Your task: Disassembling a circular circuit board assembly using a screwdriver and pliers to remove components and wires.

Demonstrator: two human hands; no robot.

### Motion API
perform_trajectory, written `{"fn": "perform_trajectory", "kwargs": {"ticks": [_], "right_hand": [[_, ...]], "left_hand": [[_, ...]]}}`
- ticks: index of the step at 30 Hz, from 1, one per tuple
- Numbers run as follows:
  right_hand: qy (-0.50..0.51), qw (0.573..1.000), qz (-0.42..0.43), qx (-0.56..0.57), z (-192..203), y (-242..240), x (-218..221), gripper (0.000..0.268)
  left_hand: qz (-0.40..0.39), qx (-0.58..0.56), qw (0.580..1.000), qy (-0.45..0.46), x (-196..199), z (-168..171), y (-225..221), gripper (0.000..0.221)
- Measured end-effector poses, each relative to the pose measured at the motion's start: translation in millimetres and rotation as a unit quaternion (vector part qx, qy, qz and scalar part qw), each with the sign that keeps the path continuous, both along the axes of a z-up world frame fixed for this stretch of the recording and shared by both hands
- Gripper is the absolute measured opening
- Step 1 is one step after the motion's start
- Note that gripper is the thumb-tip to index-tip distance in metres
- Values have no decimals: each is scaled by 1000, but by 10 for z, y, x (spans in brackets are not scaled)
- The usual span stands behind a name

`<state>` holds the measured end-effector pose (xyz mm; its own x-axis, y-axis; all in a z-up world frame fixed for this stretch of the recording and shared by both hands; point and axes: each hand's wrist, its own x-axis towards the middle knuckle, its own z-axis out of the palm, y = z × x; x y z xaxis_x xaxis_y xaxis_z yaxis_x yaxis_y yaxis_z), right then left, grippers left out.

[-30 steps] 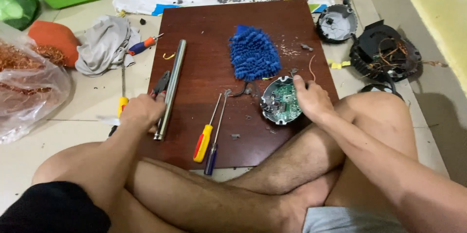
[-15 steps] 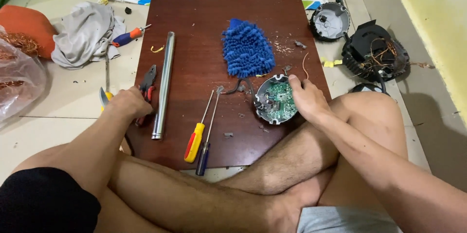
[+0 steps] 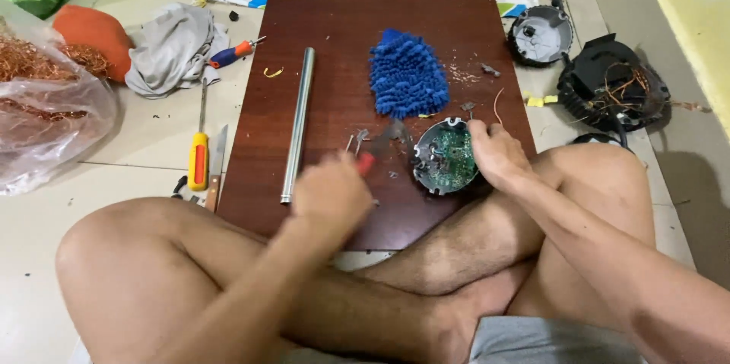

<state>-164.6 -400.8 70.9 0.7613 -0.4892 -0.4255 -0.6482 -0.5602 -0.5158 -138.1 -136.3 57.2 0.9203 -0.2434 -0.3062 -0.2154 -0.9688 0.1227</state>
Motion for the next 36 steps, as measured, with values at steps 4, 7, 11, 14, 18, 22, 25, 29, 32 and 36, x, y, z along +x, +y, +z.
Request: {"fn": "perform_trajectory", "kwargs": {"ticks": [4, 7, 11, 14, 18, 22, 25, 29, 32, 36], "right_hand": [[-20, 999, -11, -32, -107, 54, -31, 80], [-37, 999, -4, -35, -24, 147, -119, 75], [-55, 997, 22, -43, 40, 210, -198, 72], [-64, 996, 39, -43, 11, 184, -222, 70], [-75, 995, 48, -37, 35, 215, -273, 64], [-78, 996, 54, -1, 197, 308, -311, 62], [-39, 996, 72, -37, 41, 267, -245, 57], [-40, 993, 92, -69, -137, 247, -191, 50], [-46, 991, 97, -81, -234, 213, -182, 50], [-54, 990, 105, -83, -118, 281, -232, 50]], "left_hand": [[-47, 0, 998, 53, -386, -261, -435, 51], [-26, -13, 999, 31, -500, -413, -653, 51], [62, -38, 997, 25, -542, -424, -795, 49], [54, -40, 995, 67, -545, -482, -851, 53], [-44, -97, 965, -241, -669, -1397, -801, 48], [54, -47, 996, -56, -735, -570, -906, 30], [82, -31, 992, -96, -752, -475, -915, 36], [24, 23, 999, 26, -696, -335, -734, 41], [-1, 42, 999, 30, -659, -366, -622, 42], [-41, 73, 996, -33, -598, -635, -599, 42]]}}
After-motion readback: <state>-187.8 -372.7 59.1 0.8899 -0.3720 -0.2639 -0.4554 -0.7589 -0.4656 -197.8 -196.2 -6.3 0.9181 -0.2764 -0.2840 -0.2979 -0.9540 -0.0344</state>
